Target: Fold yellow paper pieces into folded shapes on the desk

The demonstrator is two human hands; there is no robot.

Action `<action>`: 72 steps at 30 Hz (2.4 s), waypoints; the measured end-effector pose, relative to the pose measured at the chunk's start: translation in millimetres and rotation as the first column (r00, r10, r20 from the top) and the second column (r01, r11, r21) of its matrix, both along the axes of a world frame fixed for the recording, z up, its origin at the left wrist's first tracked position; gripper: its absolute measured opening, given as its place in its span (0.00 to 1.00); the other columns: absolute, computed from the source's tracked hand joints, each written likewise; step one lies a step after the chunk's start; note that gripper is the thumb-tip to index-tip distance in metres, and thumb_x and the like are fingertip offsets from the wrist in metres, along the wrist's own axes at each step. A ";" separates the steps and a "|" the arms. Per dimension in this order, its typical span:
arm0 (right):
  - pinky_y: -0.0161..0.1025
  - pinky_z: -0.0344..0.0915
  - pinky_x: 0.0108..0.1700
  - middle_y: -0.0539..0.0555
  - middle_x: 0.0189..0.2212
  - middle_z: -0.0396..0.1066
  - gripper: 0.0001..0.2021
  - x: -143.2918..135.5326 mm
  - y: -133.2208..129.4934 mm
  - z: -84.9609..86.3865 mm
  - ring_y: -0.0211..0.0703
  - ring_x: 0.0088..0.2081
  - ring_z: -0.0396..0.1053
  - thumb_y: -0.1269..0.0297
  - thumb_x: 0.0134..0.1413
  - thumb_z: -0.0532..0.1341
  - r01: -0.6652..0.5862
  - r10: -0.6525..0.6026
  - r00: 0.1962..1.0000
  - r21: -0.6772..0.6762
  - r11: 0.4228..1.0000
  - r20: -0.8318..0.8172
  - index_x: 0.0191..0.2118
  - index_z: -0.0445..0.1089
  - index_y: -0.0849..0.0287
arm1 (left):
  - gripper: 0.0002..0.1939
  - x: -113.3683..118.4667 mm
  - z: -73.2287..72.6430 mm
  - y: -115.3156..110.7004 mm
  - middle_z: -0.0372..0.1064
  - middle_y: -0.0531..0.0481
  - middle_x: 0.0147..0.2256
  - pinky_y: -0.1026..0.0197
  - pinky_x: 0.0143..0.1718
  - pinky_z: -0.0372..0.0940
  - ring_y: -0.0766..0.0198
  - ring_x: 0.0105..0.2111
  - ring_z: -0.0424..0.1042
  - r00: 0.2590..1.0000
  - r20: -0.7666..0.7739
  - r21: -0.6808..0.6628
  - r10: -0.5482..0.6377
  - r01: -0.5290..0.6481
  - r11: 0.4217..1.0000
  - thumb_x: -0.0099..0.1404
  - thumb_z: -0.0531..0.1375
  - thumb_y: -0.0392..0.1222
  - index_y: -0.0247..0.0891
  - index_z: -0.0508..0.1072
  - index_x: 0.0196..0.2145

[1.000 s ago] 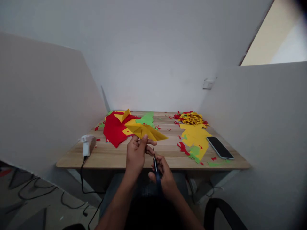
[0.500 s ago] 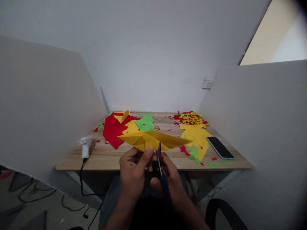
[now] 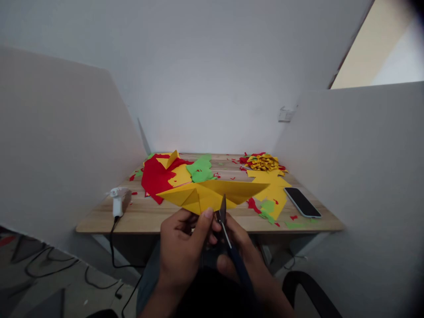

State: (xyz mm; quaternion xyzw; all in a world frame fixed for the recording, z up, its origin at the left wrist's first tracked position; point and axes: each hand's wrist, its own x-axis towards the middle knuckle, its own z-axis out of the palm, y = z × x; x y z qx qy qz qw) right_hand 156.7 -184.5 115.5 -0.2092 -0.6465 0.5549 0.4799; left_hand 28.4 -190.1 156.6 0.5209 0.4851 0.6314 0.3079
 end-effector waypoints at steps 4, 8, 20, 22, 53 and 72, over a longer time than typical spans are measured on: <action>0.36 0.63 0.43 0.53 0.38 0.62 0.23 -1.3 -1.5 -1.9 0.42 0.40 0.62 0.45 0.51 0.63 0.035 -0.035 0.999 0.002 0.999 0.009 0.45 0.62 0.55 | 0.13 -0.5 -1.5 0.1 0.72 0.51 0.17 0.69 0.18 0.66 0.67 0.16 0.70 1.000 -0.014 -0.009 0.018 -0.018 1.000 0.58 0.62 0.43 0.36 0.73 0.19; 0.37 0.64 0.45 0.54 0.39 0.64 0.23 -0.9 -3.3 -2.1 0.43 0.41 0.64 0.46 0.52 0.63 0.055 -0.055 0.998 0.023 0.998 0.021 0.46 0.63 0.55 | 0.13 -1.9 -1.6 -0.3 0.71 0.51 0.16 0.69 0.18 0.66 0.67 0.16 0.70 0.999 -0.041 -0.013 0.031 -0.032 0.999 0.57 0.63 0.44 0.36 0.72 0.19; 0.39 0.66 0.44 0.55 0.40 0.67 0.23 0.6 -11.4 4.3 0.46 0.42 0.67 0.45 0.51 0.63 0.100 -0.104 0.993 0.056 0.993 0.056 0.47 0.66 0.54 | 0.14 -3.5 -3.0 -2.6 0.71 0.51 0.16 0.70 0.16 0.64 0.67 0.16 0.70 0.990 -0.122 0.015 0.072 -0.070 0.997 0.56 0.63 0.44 0.36 0.71 0.17; 0.38 0.66 0.44 0.54 0.39 0.67 0.22 0.0 -11.6 4.1 0.45 0.41 0.67 0.46 0.51 0.64 0.105 -0.108 0.992 0.045 0.993 0.059 0.46 0.66 0.54 | 0.14 -4.3 -3.5 -2.7 0.71 0.51 0.16 0.70 0.16 0.64 0.67 0.16 0.70 0.989 -0.132 0.012 0.072 -0.071 0.997 0.56 0.63 0.45 0.36 0.71 0.17; 0.31 0.62 0.29 0.49 0.27 0.67 0.17 -17.5 -13.1 -16.2 0.37 0.27 0.63 0.51 0.47 0.65 0.239 -0.239 0.971 0.022 0.971 0.011 0.37 0.67 0.59 | 0.14 -4.8 0.9 -0.8 0.65 0.53 0.14 0.71 0.14 0.58 0.70 0.14 0.64 0.995 -0.093 -0.054 0.028 -0.033 0.998 0.54 0.62 0.44 0.36 0.68 0.17; 0.30 0.61 0.25 0.47 0.23 0.66 0.09 -20.0 -12.2 -17.5 0.34 0.22 0.60 0.61 0.44 0.64 0.310 -0.311 0.948 0.020 0.950 0.063 0.33 0.68 0.57 | 0.14 -2.5 0.6 -1.5 0.64 0.53 0.13 0.69 0.15 0.60 0.69 0.14 0.63 0.998 -0.060 -0.066 0.033 -0.037 0.997 0.53 0.63 0.46 0.36 0.68 0.16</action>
